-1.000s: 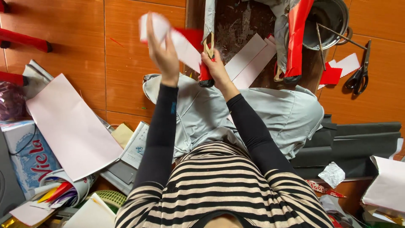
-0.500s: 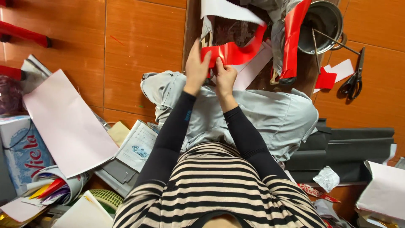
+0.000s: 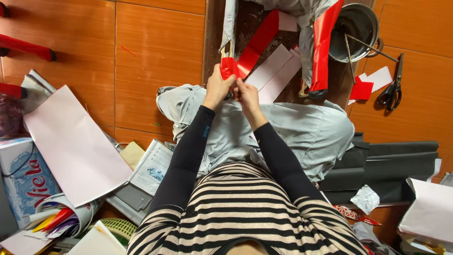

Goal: Applying colored paper and glue to a giraffe armature.

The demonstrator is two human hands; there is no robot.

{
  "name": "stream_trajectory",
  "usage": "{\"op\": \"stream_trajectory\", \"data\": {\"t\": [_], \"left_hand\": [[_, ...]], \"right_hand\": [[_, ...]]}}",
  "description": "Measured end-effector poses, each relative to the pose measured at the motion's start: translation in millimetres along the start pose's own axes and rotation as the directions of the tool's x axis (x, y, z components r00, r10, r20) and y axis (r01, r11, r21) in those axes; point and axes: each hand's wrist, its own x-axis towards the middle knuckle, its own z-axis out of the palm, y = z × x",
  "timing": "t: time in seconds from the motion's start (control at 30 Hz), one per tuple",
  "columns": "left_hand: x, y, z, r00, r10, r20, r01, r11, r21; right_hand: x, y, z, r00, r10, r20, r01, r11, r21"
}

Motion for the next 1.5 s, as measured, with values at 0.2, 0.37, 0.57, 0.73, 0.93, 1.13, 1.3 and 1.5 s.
{"op": "stream_trajectory", "data": {"t": [0.2,0.37,0.57,0.73,0.93,1.13,1.3,1.5], "left_hand": [[5,-11,5,1.0,0.01,0.002,-0.011,0.995,0.1],[-3,9,-11,0.989,-0.005,0.149,0.015,0.998,-0.068],[-15,14,-24,0.975,0.064,0.215,-0.024,0.982,-0.185],[-5,12,-39,0.759,0.521,-0.39,-0.478,0.853,0.209],[90,75,-60,0.579,0.607,-0.544,-0.643,0.75,0.154],[80,120,42,0.804,0.587,0.099,-0.594,0.78,0.197],[34,63,24,0.738,0.675,-0.01,-0.672,0.737,0.069],[26,22,-12,0.992,0.126,-0.017,-0.125,0.991,0.047]], "right_hand": [[17,-45,43,0.935,-0.236,0.265,0.333,0.843,-0.423],[38,-67,62,0.912,0.201,0.358,-0.092,0.95,-0.298],[43,-51,64,0.901,0.191,0.389,-0.219,0.975,0.03],[21,-58,84,0.927,0.174,0.332,-0.189,0.982,0.013],[-19,-77,110,0.911,-0.366,0.191,0.412,0.804,-0.429],[0,-32,57,0.845,-0.526,0.101,0.528,0.789,-0.314],[29,-15,34,0.881,-0.471,-0.043,0.463,0.877,-0.132],[31,-29,38,0.993,-0.086,-0.082,0.093,0.992,0.088]]}}
